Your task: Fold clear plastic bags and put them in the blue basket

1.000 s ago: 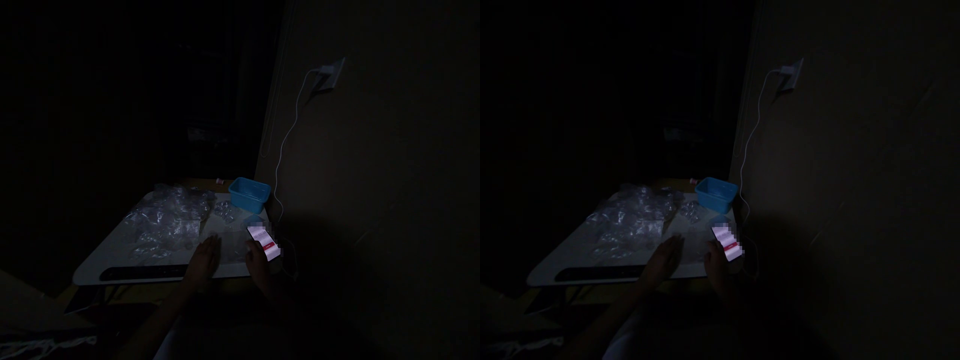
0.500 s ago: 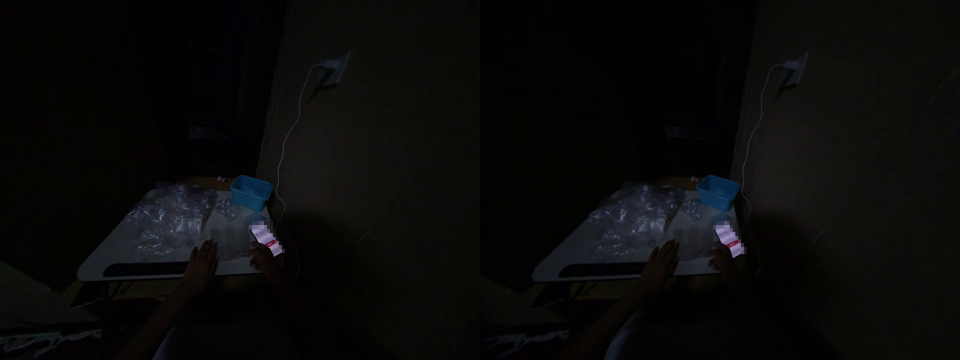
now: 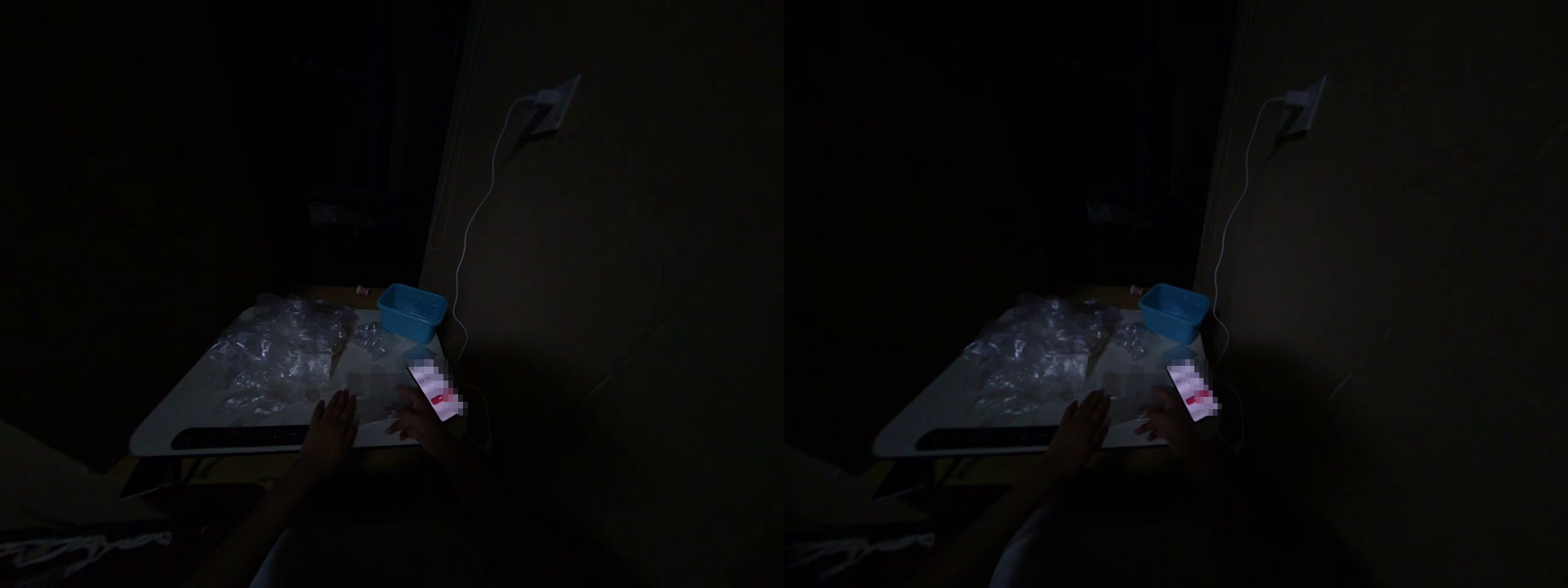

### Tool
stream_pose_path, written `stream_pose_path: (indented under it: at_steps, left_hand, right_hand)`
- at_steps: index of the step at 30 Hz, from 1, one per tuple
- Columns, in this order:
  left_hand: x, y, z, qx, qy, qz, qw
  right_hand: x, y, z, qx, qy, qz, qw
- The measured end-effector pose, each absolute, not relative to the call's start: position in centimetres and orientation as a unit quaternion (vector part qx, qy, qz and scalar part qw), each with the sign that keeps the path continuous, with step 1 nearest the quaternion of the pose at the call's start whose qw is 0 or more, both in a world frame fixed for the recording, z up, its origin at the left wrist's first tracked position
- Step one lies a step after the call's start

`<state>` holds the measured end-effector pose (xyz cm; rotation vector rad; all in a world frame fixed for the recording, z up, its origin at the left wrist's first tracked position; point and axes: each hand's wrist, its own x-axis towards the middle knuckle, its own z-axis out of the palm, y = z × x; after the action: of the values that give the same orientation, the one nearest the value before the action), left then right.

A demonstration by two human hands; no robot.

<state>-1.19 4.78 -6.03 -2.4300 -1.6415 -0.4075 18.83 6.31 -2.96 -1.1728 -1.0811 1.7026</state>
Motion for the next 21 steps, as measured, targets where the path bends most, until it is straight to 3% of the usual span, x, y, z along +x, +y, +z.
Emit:
stream_pose_path:
  at_steps: [21]
  left_hand:
    - [-1.62,4.71,-5.97,-0.814,-0.549,-0.179,0.063]
  right_hand:
    - [19.52,6.83,-3.62,-0.412,-0.455,0.700,0.365]
